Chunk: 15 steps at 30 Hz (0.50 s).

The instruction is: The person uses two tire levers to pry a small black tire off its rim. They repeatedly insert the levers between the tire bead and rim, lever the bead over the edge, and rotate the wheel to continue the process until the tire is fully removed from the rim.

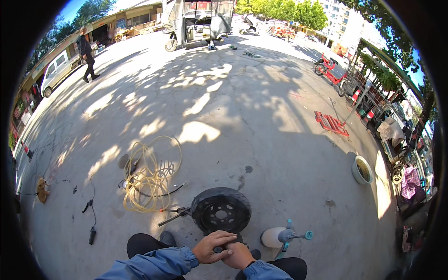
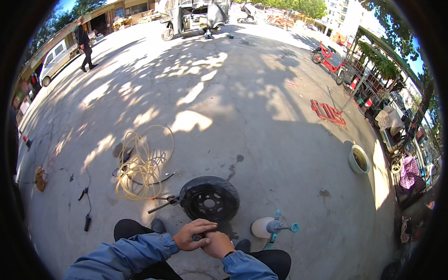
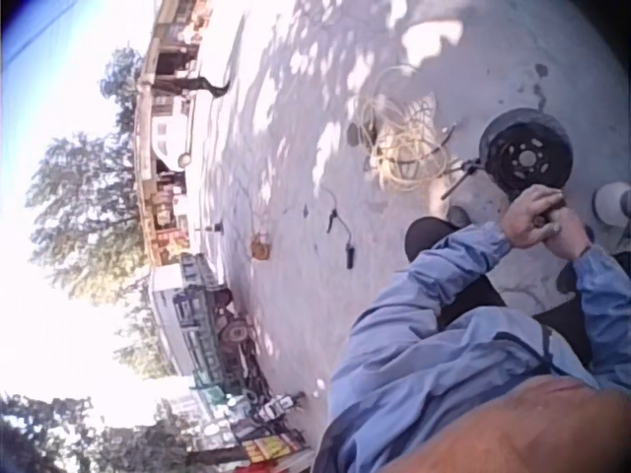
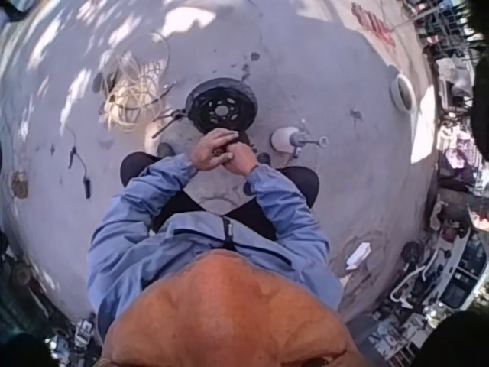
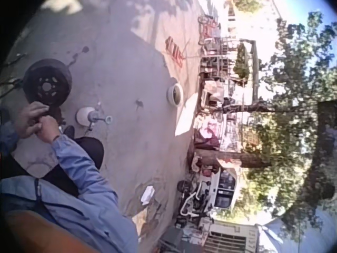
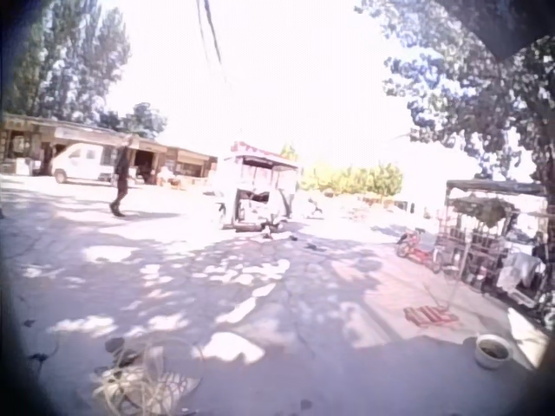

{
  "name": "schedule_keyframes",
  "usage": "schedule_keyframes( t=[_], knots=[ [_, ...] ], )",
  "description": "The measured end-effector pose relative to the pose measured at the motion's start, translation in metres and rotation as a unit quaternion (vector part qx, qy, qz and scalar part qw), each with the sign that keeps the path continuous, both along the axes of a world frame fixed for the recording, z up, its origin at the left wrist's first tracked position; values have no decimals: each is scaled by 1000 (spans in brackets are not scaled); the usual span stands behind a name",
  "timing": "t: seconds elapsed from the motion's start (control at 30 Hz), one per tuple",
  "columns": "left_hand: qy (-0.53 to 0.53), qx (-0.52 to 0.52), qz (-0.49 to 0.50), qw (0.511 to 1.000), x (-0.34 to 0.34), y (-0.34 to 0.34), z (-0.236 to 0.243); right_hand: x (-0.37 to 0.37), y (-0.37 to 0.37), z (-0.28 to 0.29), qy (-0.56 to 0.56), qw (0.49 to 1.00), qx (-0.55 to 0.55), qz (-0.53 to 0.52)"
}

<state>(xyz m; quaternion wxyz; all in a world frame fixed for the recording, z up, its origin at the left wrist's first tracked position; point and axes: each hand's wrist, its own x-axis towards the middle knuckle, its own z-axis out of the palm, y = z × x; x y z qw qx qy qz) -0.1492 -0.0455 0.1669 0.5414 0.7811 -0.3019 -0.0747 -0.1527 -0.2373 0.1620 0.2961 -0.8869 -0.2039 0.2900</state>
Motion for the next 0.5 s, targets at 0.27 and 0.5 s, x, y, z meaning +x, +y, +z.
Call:
schedule_keyframes(
  t=[0.27, 0.5],
  knots=[
    [-41, 46, 5, 998, -5, 4, 5, -28, -14, -18, 111, 978, -108, 143],
    [53, 373, -34, 926, -8, 31, -24, -35, -19, -18, 59, 984, -94, 142]
  ],
)
